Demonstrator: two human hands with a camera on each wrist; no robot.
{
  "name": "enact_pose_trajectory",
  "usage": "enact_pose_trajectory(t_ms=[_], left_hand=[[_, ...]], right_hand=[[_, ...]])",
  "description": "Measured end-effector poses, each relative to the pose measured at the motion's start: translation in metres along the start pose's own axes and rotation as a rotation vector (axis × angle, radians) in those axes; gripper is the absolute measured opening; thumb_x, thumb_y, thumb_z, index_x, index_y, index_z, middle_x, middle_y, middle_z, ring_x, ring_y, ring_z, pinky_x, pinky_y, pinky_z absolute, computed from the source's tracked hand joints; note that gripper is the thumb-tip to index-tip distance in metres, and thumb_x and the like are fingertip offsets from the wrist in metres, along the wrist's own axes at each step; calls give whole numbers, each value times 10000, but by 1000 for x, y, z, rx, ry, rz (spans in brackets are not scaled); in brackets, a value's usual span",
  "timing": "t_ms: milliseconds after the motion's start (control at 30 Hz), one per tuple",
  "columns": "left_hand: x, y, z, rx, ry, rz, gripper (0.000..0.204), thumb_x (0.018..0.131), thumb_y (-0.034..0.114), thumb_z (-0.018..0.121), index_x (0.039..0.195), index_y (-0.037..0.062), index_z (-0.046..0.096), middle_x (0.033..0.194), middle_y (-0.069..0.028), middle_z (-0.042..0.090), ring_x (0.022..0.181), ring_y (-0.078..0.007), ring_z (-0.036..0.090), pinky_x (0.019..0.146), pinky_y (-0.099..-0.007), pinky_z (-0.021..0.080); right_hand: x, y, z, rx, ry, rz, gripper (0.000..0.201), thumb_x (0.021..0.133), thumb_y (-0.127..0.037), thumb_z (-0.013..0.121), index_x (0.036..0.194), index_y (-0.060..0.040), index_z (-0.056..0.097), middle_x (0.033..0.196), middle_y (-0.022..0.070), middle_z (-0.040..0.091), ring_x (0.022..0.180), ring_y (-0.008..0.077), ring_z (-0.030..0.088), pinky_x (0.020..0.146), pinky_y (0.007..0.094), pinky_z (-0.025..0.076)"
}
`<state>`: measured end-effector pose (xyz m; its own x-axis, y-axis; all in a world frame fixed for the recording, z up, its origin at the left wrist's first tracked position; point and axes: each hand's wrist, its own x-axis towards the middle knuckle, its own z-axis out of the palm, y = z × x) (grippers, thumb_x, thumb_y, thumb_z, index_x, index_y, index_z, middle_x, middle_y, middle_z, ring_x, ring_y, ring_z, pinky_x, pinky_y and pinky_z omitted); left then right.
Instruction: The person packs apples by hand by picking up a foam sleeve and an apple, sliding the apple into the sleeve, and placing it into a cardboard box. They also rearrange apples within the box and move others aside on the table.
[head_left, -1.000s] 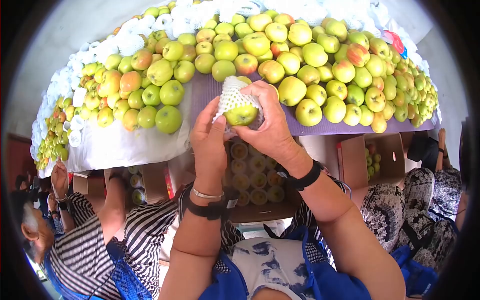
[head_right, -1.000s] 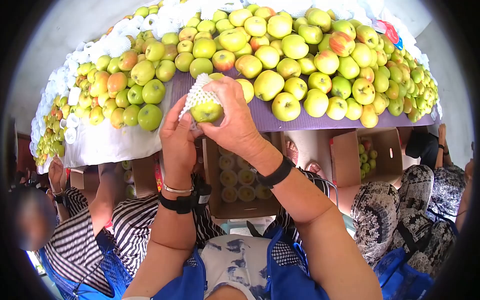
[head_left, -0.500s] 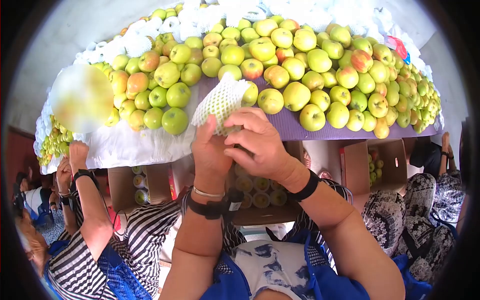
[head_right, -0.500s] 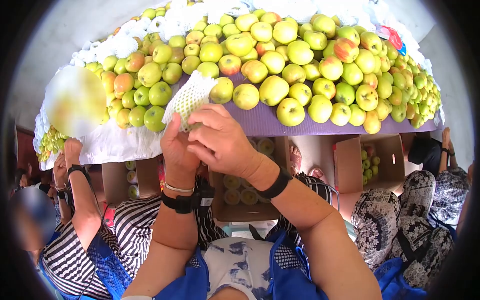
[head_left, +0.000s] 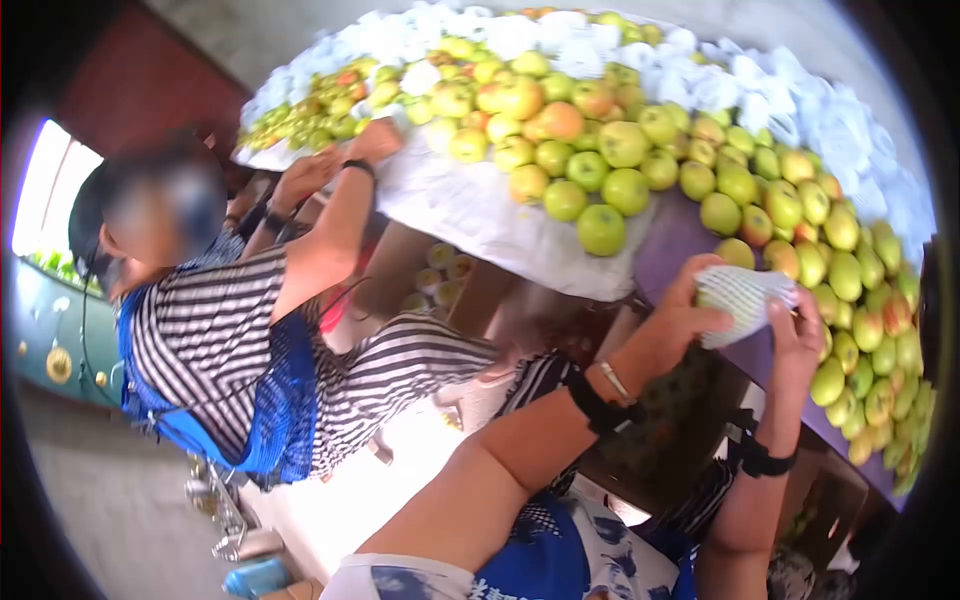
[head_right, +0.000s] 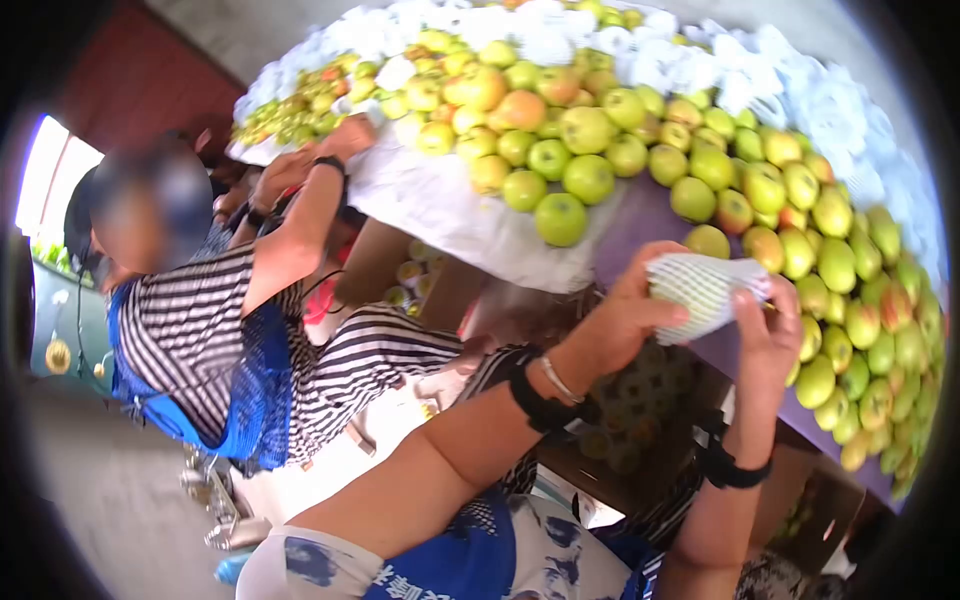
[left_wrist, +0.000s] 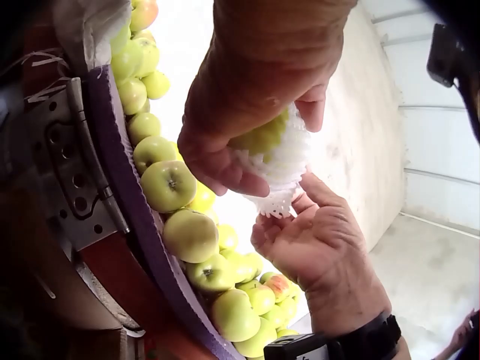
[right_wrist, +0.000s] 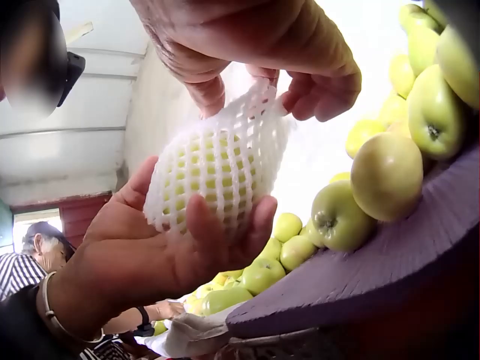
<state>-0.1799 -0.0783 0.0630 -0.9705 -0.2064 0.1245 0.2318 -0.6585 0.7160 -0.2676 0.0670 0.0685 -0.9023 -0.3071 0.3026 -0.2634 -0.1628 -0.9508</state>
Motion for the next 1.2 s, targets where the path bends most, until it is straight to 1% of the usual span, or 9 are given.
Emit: enact_pose_trajectory(t_ms=[133,267,400,533,733,833,933,1033,1200], left_hand=[[-1,2,-2,23,-17,-2,579,702,-16,599,1220,85,363,1097,-38,497,1016,-138,507,861,-283,432],[1,1,3,-77,-33,-44,560,723,-18,583,1226,83,360,1109,-46,498,1025,-142,508,879,-286,423],[0,6,0,-76,-65,-45,537,753,-2,573,1234,81,351,1131,-53,487,1047,-146,497,895,-298,416],[1,1,-1,-87,-88,-38,525,788,78,604,1237,82,331,1114,-50,484,1045,-145,492,892,-299,415],[4,4,-1,-147,-52,-116,525,821,220,631,1226,91,323,1091,-46,489,988,-145,520,810,-289,459],[2,11,-2,-120,-18,-161,507,814,182,627,1222,96,340,1074,-50,501,929,-156,546,713,-298,500],[6,1,-4,-83,15,-88,491,805,149,621,1219,98,361,1058,-60,512,888,-172,561,653,-319,522],[6,-2,-5,-77,63,-71,465,800,125,603,1212,63,396,1065,-97,532,892,-209,573,686,-351,530],[3,2,5,-7,43,-106,480,842,210,572,1242,39,369,1144,-109,506,994,-225,547,732,-361,517]], right_hand=[[-6,-15,5,41,55,-61,90,836,11,546,918,-22,562,884,10,574,838,73,507,802,217,403],[-2,-8,-2,165,-35,7,102,858,-29,532,950,-3,565,915,25,589,832,65,513,788,215,403],[-3,-22,12,214,-7,187,217,836,-75,592,1021,36,566,929,28,609,825,80,539,787,222,421],[-3,-15,18,118,-6,146,220,823,-73,619,1018,19,576,912,25,613,793,78,547,755,221,439],[-2,-18,24,118,53,179,186,832,-69,608,1002,2,587,896,23,617,787,79,552,738,226,450],[-1,-22,30,162,65,215,178,838,-66,593,1002,4,584,896,23,615,783,81,552,735,228,452],[3,-18,27,93,36,179,177,840,-74,573,999,3,581,889,35,613,775,91,556,725,235,457],[1,-20,32,95,63,264,152,834,-108,596,955,-17,589,852,9,604,728,80,543,670,237,459],[-1,-25,30,176,45,203,101,812,-42,605,907,-7,601,793,1,614,677,55,551,604,214,465]])
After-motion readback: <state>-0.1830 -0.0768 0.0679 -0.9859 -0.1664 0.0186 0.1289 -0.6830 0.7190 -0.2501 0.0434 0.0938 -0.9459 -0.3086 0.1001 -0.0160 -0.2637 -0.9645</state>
